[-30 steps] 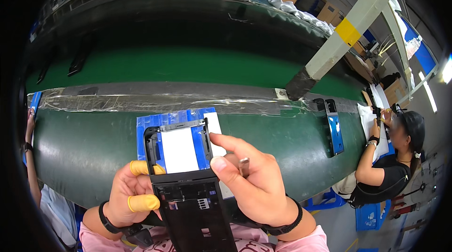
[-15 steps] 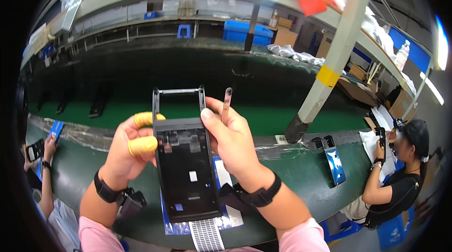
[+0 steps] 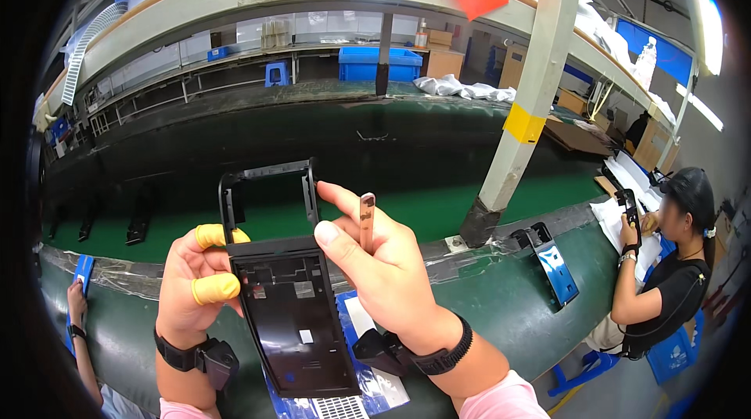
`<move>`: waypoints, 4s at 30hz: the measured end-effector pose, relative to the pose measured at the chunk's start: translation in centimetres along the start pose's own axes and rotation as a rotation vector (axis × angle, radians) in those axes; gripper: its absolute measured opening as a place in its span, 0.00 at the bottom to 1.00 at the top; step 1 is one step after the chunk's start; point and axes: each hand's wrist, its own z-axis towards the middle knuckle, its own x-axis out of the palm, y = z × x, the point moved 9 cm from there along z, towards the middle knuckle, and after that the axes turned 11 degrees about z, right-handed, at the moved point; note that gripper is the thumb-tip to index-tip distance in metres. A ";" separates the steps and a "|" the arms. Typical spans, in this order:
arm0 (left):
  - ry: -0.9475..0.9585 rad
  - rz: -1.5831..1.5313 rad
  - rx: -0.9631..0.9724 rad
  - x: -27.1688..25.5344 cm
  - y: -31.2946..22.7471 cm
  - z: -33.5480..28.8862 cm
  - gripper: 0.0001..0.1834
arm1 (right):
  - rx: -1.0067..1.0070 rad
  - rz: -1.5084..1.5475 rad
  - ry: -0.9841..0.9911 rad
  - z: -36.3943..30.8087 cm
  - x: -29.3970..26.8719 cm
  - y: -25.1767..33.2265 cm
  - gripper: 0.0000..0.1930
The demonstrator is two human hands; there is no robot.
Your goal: Assembling or repairing plastic housings for electronic devices on an industrial production line.
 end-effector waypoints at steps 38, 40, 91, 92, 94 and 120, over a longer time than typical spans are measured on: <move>0.007 0.026 -0.100 2.2 0.9 -0.9 0.21 | -0.131 -0.442 0.060 -0.3 1.2 0.8 0.22; -0.015 0.069 -0.070 2.3 0.6 -1.2 0.21 | -0.164 -0.474 0.045 -0.4 1.4 0.7 0.24; 0.024 -0.022 -0.073 1.0 0.8 -0.7 0.21 | 0.152 -0.147 0.186 -0.3 -0.4 0.6 0.25; 0.022 -0.024 -0.075 1.0 0.8 -0.7 0.21 | 0.150 -0.172 0.166 -0.3 -0.6 0.6 0.25; 0.028 -0.048 -0.079 1.1 0.6 -0.8 0.20 | 0.156 -0.161 0.170 -0.3 -0.5 0.7 0.25; -0.011 -0.061 -0.086 1.5 0.3 -2.3 0.19 | -0.832 0.028 -0.207 -11.3 -4.1 16.5 0.07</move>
